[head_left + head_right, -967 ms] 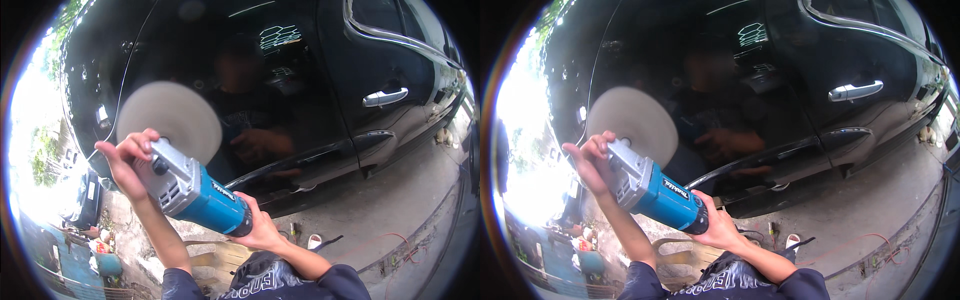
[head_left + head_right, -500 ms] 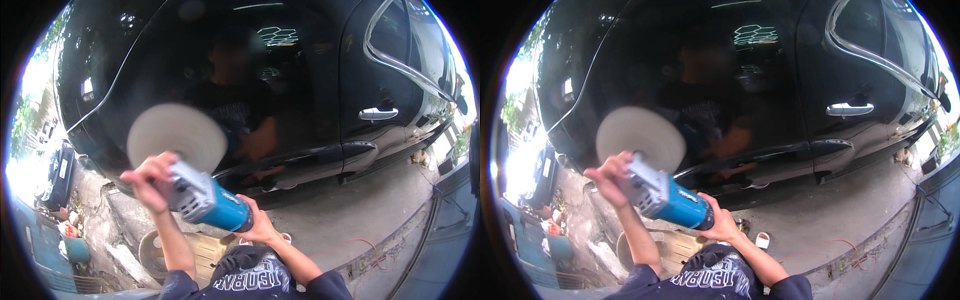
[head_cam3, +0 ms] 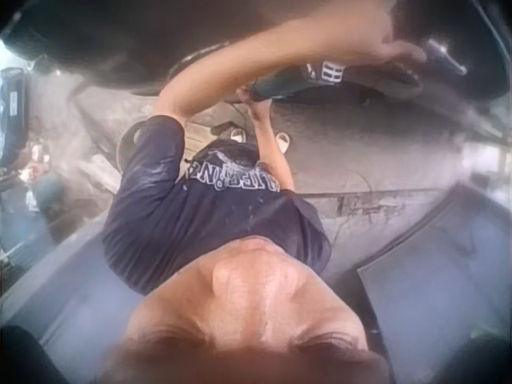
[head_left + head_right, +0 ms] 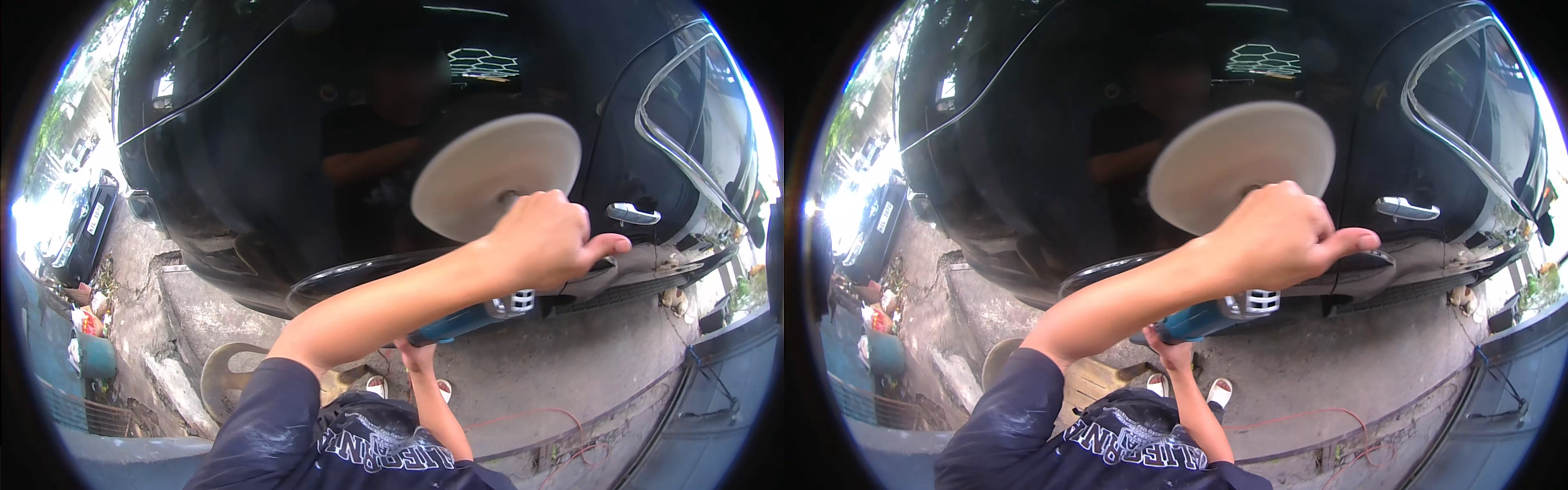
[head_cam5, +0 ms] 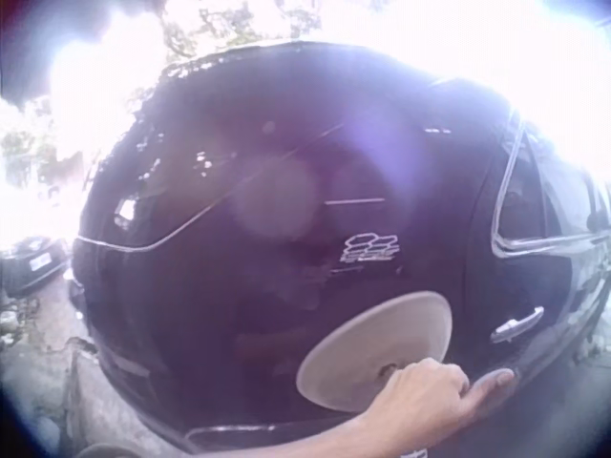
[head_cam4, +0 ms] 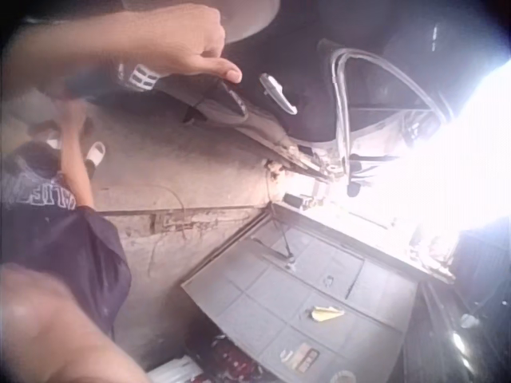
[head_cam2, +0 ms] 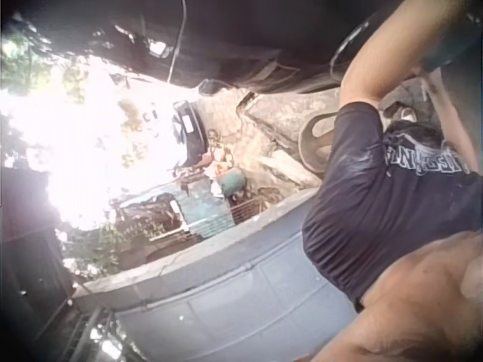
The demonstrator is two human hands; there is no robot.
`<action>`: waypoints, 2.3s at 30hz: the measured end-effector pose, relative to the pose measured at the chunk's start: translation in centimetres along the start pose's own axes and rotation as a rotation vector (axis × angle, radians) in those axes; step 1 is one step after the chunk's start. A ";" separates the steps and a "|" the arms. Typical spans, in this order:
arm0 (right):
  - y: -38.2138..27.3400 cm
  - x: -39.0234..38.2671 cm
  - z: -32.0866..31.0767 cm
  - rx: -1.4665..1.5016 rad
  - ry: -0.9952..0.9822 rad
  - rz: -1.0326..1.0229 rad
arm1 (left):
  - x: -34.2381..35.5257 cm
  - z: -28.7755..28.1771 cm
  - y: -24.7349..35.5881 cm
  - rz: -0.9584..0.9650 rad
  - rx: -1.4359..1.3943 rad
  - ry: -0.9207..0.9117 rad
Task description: The person polishes the rear panel of a black vehicle using a power buffer, periodically stopping to touch the surface with their hand.
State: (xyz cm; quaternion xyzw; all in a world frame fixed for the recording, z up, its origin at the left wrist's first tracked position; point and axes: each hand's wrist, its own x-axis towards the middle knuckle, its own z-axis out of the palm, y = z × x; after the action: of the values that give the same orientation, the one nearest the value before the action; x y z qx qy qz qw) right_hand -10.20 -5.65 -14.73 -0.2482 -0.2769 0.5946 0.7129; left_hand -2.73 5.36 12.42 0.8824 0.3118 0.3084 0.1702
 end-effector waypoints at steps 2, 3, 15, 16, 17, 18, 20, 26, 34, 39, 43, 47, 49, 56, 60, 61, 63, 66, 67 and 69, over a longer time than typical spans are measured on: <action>2.9 -1.1 0.3 -0.070 -0.045 0.094 | -2.8 -2.7 -1.0 -0.022 -0.020 -0.014; 4.9 -1.7 0.4 -0.141 -0.081 0.169 | -4.6 -4.3 -1.8 -0.029 -0.034 -0.025; 11.3 -2.6 11.0 -0.646 -0.655 0.012 | -33.2 -22.9 -14.5 -0.034 -0.272 0.668; 11.0 -2.4 11.8 -0.713 -0.661 -0.056 | -35.4 -23.8 -16.0 -0.053 -0.331 0.752; 10.2 -2.1 12.6 -0.762 -0.685 -0.017 | -37.3 -24.7 -17.4 -0.068 -0.393 0.832; 9.1 -1.7 13.4 -0.814 -0.705 0.024 | -38.6 -25.2 -18.4 -0.085 -0.459 0.911; 6.8 -1.2 14.2 -0.928 -0.735 0.069 | -39.8 -25.6 -19.0 -0.074 -0.568 1.028; -0.7 -1.4 14.2 -0.997 -0.566 0.020 | -31.3 -24.6 -15.7 0.070 -0.812 0.904; -6.3 -1.8 7.0 -0.626 -0.149 -0.034 | -8.5 -15.6 -5.7 0.090 -0.622 0.362; -8.0 -1.5 5.2 -0.368 0.057 -0.013 | -8.6 -10.7 -3.3 0.338 -0.527 0.668; -6.4 -1.6 6.3 -0.277 0.066 0.015 | -16.8 -7.1 -6.5 -0.023 -0.586 0.621; -2.7 -2.8 8.3 -0.369 0.007 -0.012 | -22.8 -6.4 -10.8 -0.251 -0.826 0.229; -0.6 -3.7 9.8 -0.379 -0.040 -0.006 | -25.5 -7.0 -12.6 -0.201 -0.916 0.260; 4.3 -5.3 14.7 -0.505 -0.276 0.026 | -37.9 -6.7 -21.9 -0.227 -1.385 0.496; 6.9 -5.7 16.0 -0.513 -0.415 -0.004 | -38.2 -10.3 -18.7 -0.124 -1.291 0.509; 7.4 -5.8 16.1 -0.507 -0.437 -0.009 | -38.4 -10.8 -18.4 -0.088 -1.262 0.508; 8.1 -6.1 16.1 -0.495 -0.481 -0.017 | -38.6 -11.7 -18.3 -0.124 -1.249 0.514; 9.2 -6.9 15.8 -0.483 -0.495 0.007 | -38.0 -13.3 -18.4 -0.126 -1.374 0.428; 9.6 -7.4 15.4 -0.481 -0.489 0.023 | -38.0 -13.4 -18.6 -0.049 -1.477 0.352; 9.8 -7.9 14.3 -0.558 -0.597 0.028 | -39.8 -13.5 -17.8 -0.144 -1.525 0.361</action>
State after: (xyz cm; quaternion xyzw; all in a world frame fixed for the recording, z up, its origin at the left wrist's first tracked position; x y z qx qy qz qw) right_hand -28.16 -11.46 -11.85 -0.2521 -0.6189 0.5522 0.4985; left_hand -43.89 -5.93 -3.65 0.4357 0.0934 0.5641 0.6951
